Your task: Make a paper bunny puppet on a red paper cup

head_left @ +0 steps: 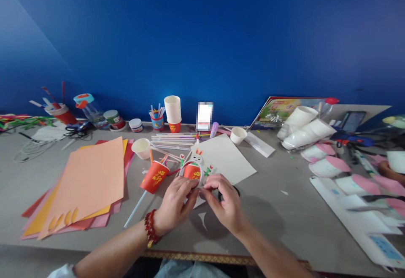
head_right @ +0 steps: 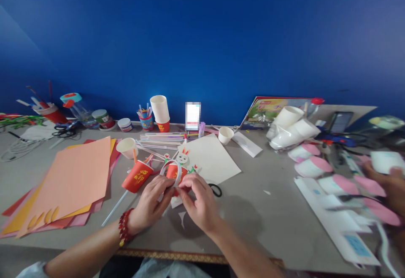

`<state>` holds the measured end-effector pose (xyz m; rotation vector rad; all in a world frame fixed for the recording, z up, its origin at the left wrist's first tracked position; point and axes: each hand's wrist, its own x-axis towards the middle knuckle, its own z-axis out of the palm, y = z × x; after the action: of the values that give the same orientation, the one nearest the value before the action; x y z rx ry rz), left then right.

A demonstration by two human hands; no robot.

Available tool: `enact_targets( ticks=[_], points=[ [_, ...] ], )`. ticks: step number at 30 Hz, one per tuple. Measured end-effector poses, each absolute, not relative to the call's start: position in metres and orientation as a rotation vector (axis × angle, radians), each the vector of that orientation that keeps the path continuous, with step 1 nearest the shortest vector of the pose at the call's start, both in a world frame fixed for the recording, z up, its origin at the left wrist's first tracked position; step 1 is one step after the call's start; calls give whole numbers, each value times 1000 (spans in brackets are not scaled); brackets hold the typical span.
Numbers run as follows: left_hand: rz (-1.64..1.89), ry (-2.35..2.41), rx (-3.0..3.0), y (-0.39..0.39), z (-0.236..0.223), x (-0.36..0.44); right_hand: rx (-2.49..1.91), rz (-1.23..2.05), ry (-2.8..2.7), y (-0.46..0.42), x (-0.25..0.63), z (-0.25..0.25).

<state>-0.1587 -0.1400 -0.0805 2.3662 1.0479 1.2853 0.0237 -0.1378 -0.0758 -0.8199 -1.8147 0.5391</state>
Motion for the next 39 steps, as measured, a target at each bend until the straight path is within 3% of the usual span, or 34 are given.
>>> enact_targets(
  ticks=[15, 30, 39],
  points=[
    [1335, 1017, 2388, -140, -75, -160, -773, 574, -1849, -138, 21, -78],
    [1358, 985, 2012, -149, -73, -158, -634, 224, -1998, -147, 18, -79],
    [1231, 993, 1730, -146, -80, -170, -687, 457, -1767, -141, 26, -72]
  ],
)
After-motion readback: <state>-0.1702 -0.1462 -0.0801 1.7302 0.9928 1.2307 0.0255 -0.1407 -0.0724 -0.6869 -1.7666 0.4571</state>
